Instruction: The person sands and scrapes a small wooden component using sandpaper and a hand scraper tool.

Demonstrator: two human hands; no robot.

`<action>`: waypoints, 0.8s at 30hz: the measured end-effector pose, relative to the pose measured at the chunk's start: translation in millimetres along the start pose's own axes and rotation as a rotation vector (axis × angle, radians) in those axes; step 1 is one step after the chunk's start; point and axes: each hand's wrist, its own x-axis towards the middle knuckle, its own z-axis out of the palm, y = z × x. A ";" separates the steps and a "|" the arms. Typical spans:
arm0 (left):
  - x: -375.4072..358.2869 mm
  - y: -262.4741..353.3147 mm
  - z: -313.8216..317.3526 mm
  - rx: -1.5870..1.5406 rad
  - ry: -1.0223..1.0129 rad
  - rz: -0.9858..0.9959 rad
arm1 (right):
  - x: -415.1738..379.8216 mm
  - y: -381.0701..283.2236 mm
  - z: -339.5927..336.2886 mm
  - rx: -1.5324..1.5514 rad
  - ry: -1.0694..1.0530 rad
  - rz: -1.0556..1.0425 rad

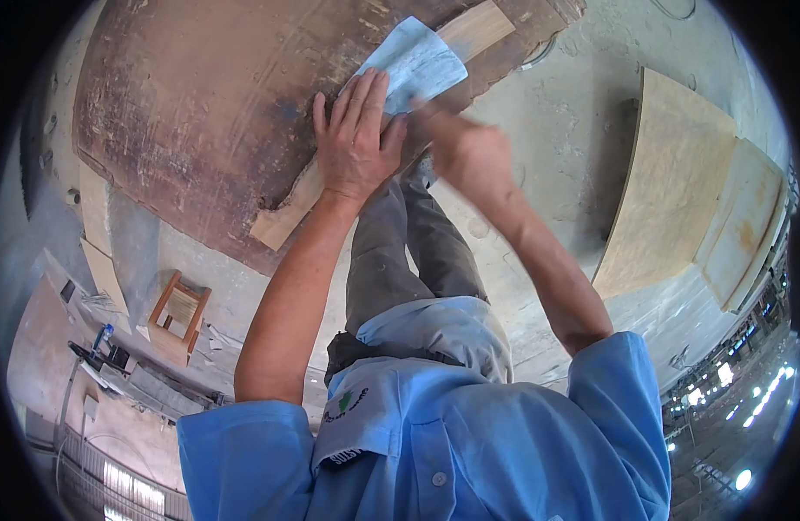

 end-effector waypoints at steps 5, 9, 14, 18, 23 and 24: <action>-3.6 1.6 -3.6 0.001 -0.015 -0.011 | 16.9 23.3 -11.4 0.182 0.147 0.135; 0.8 4.1 -1.1 -0.001 -0.007 -0.005 | 1.8 3.3 -7.0 0.003 -0.099 -0.037; -0.4 3.2 0.7 -0.003 -0.006 -0.001 | -1.1 5.8 5.2 0.041 0.035 -0.076; -1.8 3.0 -1.0 -0.006 -0.007 -0.012 | 11.1 22.3 -11.9 0.104 0.037 0.103; 0.5 1.4 0.9 -0.013 0.007 -0.002 | -0.1 11.0 -7.8 -0.003 -0.059 -0.057; 0.1 2.3 0.6 -0.006 0.010 -0.003 | 4.1 18.6 -5.9 0.051 0.004 -0.010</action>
